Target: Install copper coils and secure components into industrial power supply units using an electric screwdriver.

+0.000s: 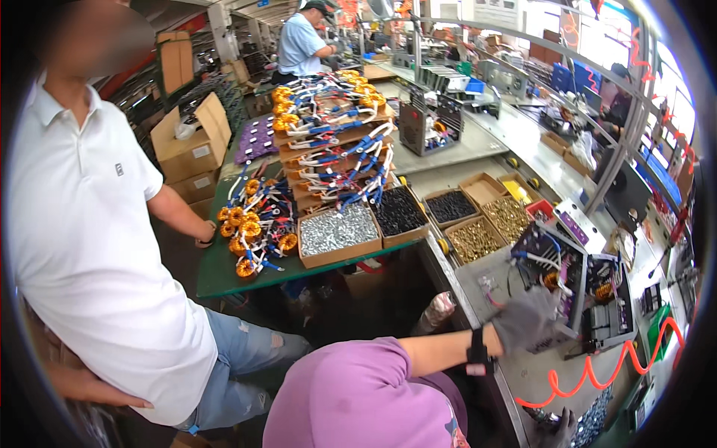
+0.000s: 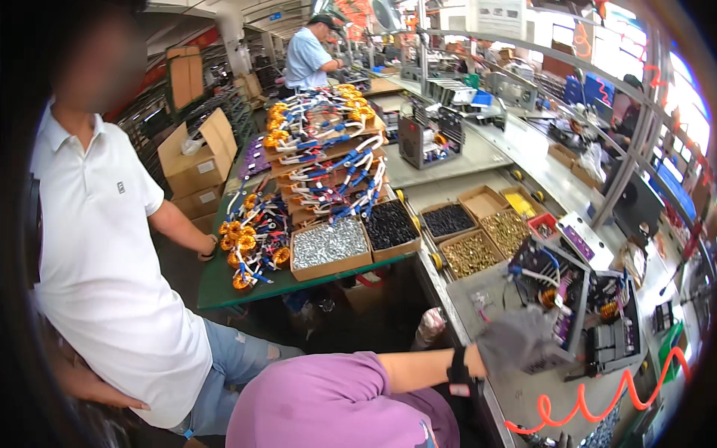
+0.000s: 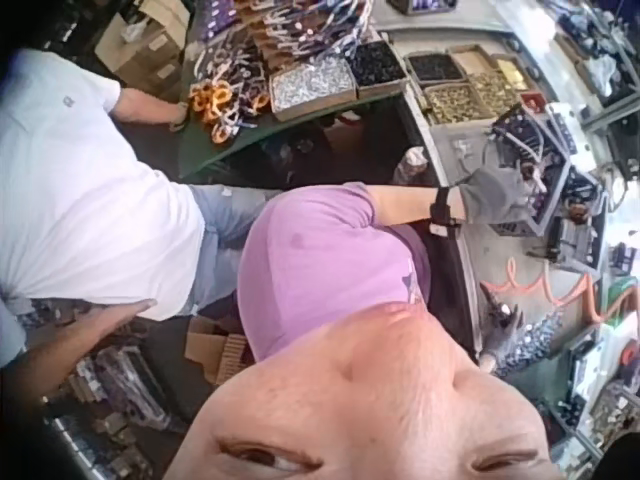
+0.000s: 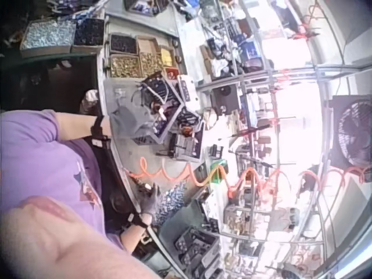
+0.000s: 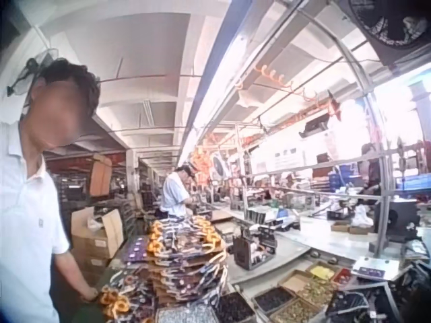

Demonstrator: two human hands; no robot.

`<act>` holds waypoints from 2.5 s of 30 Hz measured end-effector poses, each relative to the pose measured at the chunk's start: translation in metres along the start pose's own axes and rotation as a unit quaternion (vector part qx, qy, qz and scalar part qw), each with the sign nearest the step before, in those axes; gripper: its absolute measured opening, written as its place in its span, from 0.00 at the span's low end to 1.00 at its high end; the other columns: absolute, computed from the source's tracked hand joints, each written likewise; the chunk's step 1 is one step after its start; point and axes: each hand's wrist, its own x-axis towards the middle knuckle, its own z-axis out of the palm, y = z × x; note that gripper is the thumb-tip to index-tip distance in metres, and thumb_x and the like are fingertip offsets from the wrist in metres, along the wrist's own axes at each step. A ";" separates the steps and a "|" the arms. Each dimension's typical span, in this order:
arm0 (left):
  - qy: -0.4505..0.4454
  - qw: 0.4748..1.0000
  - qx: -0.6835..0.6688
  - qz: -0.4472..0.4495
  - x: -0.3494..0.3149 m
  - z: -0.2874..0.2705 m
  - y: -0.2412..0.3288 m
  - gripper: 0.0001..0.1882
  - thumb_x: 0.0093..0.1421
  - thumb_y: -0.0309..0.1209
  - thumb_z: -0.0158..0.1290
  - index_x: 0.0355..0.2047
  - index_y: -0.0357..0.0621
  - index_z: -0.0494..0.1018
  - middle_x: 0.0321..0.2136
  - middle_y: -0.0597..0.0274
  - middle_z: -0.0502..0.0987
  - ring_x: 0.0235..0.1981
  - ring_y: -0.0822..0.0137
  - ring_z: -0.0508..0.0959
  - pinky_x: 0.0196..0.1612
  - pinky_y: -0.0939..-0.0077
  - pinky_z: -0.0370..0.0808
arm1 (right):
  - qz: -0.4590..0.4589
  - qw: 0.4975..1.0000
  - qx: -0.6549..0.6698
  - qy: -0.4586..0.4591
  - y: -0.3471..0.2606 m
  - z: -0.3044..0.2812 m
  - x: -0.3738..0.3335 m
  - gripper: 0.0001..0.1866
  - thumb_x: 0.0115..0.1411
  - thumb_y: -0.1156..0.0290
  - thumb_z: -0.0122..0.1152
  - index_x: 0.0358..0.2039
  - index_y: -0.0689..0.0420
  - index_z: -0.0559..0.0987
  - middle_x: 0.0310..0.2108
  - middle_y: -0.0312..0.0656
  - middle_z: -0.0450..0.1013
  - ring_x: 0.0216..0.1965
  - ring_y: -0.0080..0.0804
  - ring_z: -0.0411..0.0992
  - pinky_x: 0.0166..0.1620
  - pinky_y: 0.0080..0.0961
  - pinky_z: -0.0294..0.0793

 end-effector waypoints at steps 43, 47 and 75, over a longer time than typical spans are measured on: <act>-0.417 0.881 0.196 -0.106 0.038 0.037 -0.247 0.20 0.56 0.34 0.49 0.49 0.49 0.75 0.45 0.43 0.77 0.47 0.47 0.78 0.49 0.56 0.74 | 0.137 0.775 0.448 0.424 -0.074 -0.028 0.054 0.13 0.53 0.80 0.53 0.41 0.63 0.71 0.31 0.38 0.69 0.31 0.25 0.69 0.39 0.23 0.70; -0.437 0.874 0.174 -0.124 0.051 0.060 -0.274 0.16 0.56 0.28 0.46 0.43 0.41 0.76 0.42 0.42 0.79 0.47 0.47 0.78 0.49 0.56 0.74 | 0.160 0.768 0.429 0.448 -0.082 -0.030 0.051 0.09 0.52 0.80 0.53 0.36 0.60 0.71 0.30 0.37 0.69 0.31 0.26 0.69 0.37 0.22 0.69; -0.409 0.245 -0.764 -0.435 -0.028 -0.008 0.016 0.15 0.70 0.43 0.44 0.41 0.45 0.72 0.15 0.76 0.58 0.11 0.81 0.54 0.13 0.86 0.51 | -0.209 0.549 0.725 0.358 -0.213 -0.109 0.063 0.31 0.44 0.75 0.58 0.53 0.60 0.69 0.27 0.33 0.58 0.20 0.19 0.57 0.25 0.19 0.58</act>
